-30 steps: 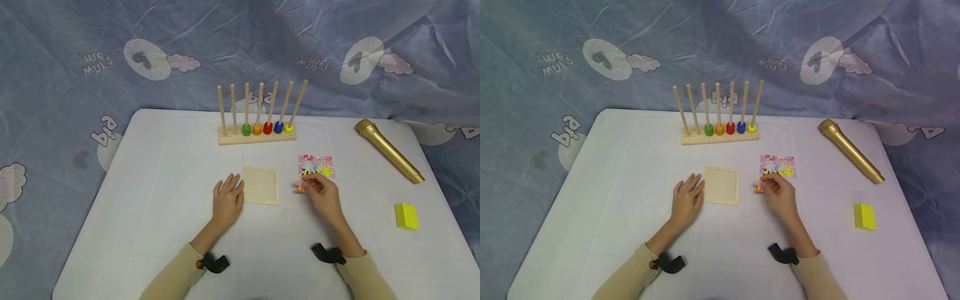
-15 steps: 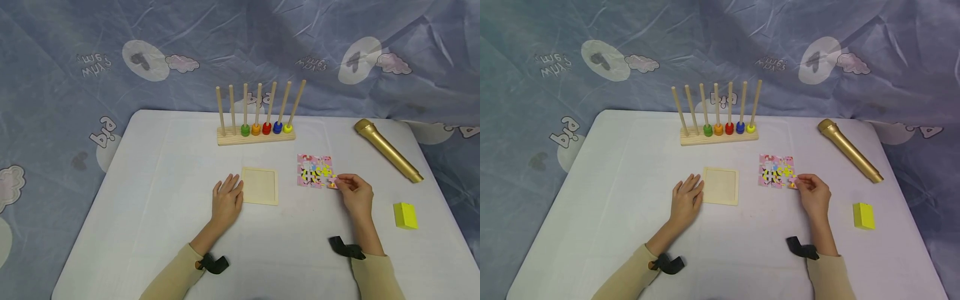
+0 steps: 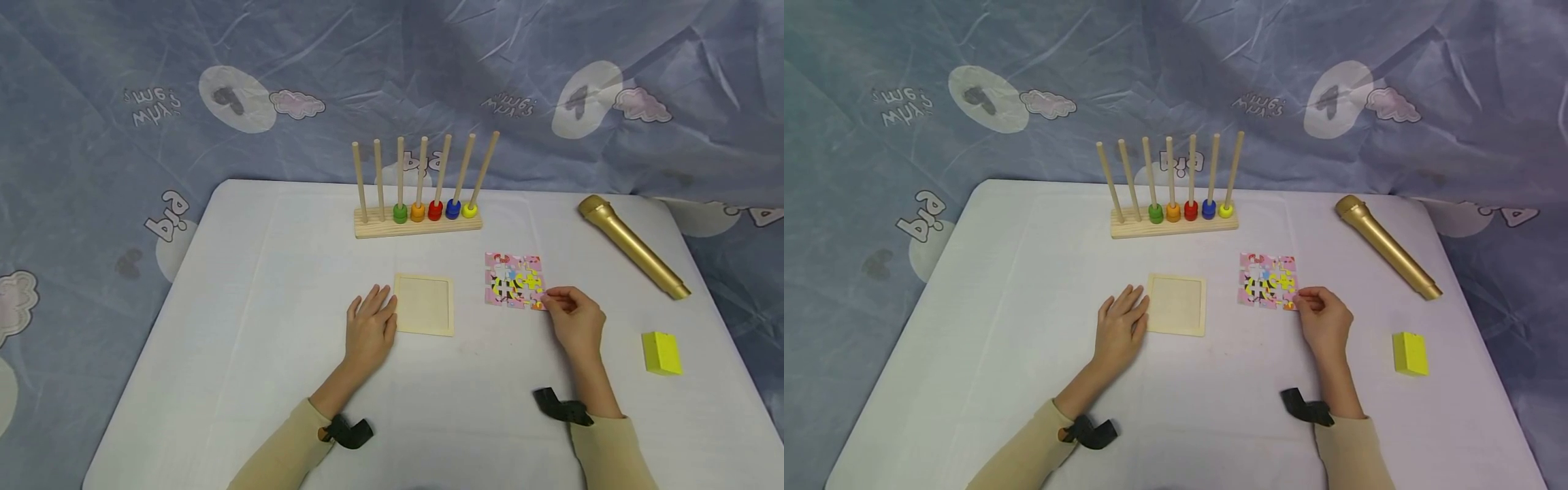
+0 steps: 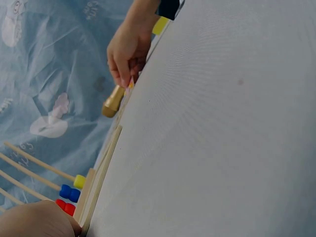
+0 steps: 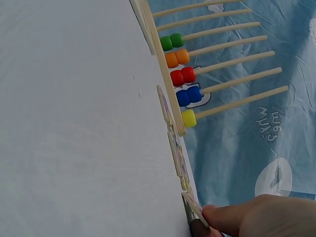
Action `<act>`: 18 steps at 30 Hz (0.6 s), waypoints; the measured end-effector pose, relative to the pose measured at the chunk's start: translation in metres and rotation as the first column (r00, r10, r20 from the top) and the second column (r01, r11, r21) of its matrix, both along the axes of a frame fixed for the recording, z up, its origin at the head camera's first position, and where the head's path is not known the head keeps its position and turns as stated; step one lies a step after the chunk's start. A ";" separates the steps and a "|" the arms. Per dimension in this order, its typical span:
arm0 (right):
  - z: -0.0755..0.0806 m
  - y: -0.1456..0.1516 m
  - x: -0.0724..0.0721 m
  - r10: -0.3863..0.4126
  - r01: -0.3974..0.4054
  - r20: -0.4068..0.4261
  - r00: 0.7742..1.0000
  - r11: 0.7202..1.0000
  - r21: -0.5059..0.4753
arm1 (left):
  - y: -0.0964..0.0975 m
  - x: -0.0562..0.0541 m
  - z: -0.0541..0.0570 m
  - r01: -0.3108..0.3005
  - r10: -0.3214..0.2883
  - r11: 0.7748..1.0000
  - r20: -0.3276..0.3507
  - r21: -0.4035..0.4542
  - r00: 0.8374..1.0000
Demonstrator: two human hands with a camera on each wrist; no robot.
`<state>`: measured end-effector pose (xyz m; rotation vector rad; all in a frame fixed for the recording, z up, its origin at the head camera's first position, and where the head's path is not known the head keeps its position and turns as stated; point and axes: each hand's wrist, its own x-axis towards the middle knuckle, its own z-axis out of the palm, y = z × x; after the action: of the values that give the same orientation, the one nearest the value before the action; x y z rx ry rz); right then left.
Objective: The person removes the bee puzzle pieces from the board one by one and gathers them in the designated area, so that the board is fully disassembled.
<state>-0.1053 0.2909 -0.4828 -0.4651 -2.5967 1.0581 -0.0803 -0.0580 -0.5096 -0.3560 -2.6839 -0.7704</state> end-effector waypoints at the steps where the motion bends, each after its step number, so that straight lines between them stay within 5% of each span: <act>1: 0.000 0.000 0.000 0.003 -0.003 -0.011 1.000 1.000 0.008 | 0.000 0.000 0.000 0.000 0.000 1.000 0.001 0.001 1.000; 8: -0.003 -0.002 0.000 0.018 -0.014 -0.066 0.998 0.998 0.056 | 0.000 0.000 0.000 0.002 -0.002 1.000 0.002 -0.002 1.000; 18: -0.002 -0.001 0.000 0.011 -0.007 -0.033 0.999 0.993 0.119 | 0.000 0.000 -0.002 0.002 -0.002 1.000 -0.017 -0.002 1.000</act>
<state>-0.1050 0.2897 -0.4851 -0.4041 -2.6161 0.8998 -0.0806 -0.0582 -0.5114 -0.3636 -2.6694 -0.7614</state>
